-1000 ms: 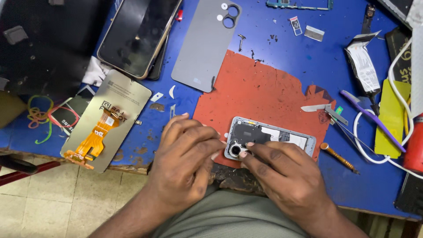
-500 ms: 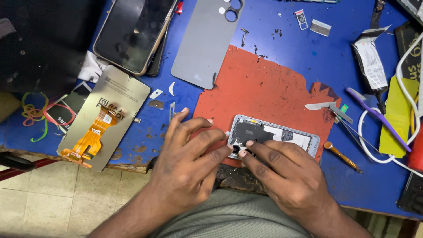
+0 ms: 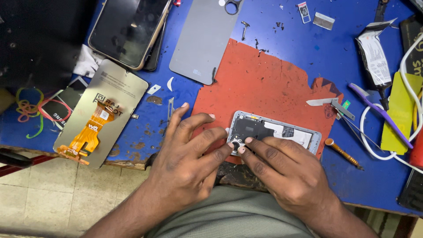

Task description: The person reassembles a smartphone by placing the back cover onto the chassis, aligning and pressing the edges, and using a screwdriver to fasten screws. They also handle a camera module and other internal components during the process.

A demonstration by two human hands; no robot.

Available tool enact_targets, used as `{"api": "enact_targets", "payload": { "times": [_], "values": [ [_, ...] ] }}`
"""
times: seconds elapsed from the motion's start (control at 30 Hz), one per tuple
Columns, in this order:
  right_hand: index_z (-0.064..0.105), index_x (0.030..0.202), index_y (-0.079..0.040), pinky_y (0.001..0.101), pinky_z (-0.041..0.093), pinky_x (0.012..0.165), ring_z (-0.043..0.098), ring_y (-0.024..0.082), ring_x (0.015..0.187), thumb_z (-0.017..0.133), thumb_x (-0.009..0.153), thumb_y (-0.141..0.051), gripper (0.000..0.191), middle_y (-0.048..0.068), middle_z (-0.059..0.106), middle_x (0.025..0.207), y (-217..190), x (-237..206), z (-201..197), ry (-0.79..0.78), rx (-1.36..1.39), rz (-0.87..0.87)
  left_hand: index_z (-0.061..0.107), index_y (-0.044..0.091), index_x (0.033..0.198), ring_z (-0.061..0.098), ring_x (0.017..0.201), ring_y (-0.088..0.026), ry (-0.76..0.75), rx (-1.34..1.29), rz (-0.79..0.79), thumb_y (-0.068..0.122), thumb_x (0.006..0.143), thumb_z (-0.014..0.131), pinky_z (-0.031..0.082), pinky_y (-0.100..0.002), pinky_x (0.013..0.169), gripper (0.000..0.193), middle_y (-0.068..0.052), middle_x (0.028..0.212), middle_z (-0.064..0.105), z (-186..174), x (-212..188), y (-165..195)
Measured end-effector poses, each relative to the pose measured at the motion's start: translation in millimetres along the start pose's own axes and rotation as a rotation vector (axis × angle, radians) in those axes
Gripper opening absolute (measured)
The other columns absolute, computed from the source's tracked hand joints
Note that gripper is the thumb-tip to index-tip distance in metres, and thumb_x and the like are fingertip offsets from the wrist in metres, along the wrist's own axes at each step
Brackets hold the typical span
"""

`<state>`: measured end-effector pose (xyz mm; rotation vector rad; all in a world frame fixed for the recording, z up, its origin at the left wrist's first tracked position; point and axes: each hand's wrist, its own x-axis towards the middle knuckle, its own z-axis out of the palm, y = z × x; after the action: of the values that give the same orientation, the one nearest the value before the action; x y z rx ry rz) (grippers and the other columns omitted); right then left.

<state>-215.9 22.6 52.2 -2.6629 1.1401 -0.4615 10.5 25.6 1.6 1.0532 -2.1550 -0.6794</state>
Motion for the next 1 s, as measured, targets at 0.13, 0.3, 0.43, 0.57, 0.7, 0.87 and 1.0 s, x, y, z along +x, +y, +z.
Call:
{"api": "enact_targets", "payload": {
  "times": [0.13, 0.3, 0.43, 0.57, 0.7, 0.87, 1.0],
  "values": [
    [0.077, 0.105, -0.001, 0.0367, 0.058, 0.076, 0.07, 0.027, 0.092, 0.077, 0.075, -0.005, 0.031, 0.013, 0.073, 0.104, 1, -1, 1, 0.019, 0.092, 0.055, 0.074, 0.006, 0.111, 0.052, 0.128, -0.033, 0.017, -0.02, -0.025, 0.004, 0.078, 0.075, 0.03, -0.067, 0.117, 0.033, -0.008, 0.123, 0.062, -1, 4, 3],
    [0.068, 0.105, -0.002, 0.034, 0.06, 0.079, 0.074, 0.023, 0.095, 0.087, 0.081, -0.009, 0.032, 0.01, 0.075, 0.103, -2, -6, 3, 0.213, 0.289, 0.166, 0.066, -0.001, 0.125, 0.059, 0.126, -0.034, 0.095, -0.297, -0.047, 0.014, 0.083, 0.079, 0.039, -0.057, 0.115, 0.046, -0.013, 0.13, 0.064, -3, 8, 10],
    [0.062, 0.106, -0.006, 0.0343, 0.064, 0.084, 0.077, 0.023, 0.098, 0.088, 0.086, -0.01, 0.033, 0.013, 0.075, 0.108, -10, -14, 4, 0.398, 0.62, 0.237, 0.066, -0.002, 0.13, 0.07, 0.132, -0.031, 0.174, -0.822, -0.154, 0.011, 0.093, 0.08, 0.05, -0.049, 0.122, 0.041, -0.016, 0.134, 0.073, 10, 8, 23],
    [0.064, 0.107, -0.002, 0.0349, 0.063, 0.08, 0.076, 0.027, 0.098, 0.084, 0.085, -0.009, 0.031, 0.014, 0.075, 0.105, -2, -26, -8, 0.36, 0.587, 0.193, 0.068, -0.006, 0.127, 0.07, 0.131, -0.032, 0.197, -0.995, -0.182, -0.002, 0.097, 0.073, 0.052, -0.049, 0.124, 0.031, -0.023, 0.13, 0.073, 25, 6, 30],
    [0.058, 0.097, -0.004, 0.0369, 0.062, 0.077, 0.075, 0.028, 0.093, 0.062, 0.092, -0.001, 0.007, 0.011, 0.074, 0.102, 24, -53, -45, 0.268, 0.179, 0.224, 0.065, -0.006, 0.126, 0.073, 0.122, -0.032, 0.343, -0.934, -0.279, -0.005, 0.098, 0.071, 0.058, -0.043, 0.112, 0.029, -0.022, 0.124, 0.073, 19, -1, 24],
    [0.075, 0.094, -0.01, 0.0387, 0.054, 0.069, 0.07, 0.029, 0.083, 0.082, 0.081, -0.016, 0.016, 0.006, 0.072, 0.09, 40, -87, -55, -0.076, -0.39, 0.747, 0.056, -0.004, 0.132, 0.073, 0.114, -0.025, 0.481, -0.868, -0.27, -0.001, 0.109, 0.064, 0.061, -0.039, 0.105, 0.024, -0.018, 0.121, 0.071, 5, -3, 6],
    [0.065, 0.108, -0.004, 0.0352, 0.055, 0.08, 0.069, 0.026, 0.087, 0.073, 0.096, -0.003, 0.014, 0.014, 0.07, 0.099, 55, -95, -58, 0.298, -0.045, 0.737, 0.056, -0.003, 0.133, 0.072, 0.109, -0.022, 0.434, -0.819, -0.338, 0.002, 0.105, 0.064, 0.062, -0.035, 0.093, 0.029, -0.016, 0.119, 0.07, 11, 0, 2]
  ]
}}
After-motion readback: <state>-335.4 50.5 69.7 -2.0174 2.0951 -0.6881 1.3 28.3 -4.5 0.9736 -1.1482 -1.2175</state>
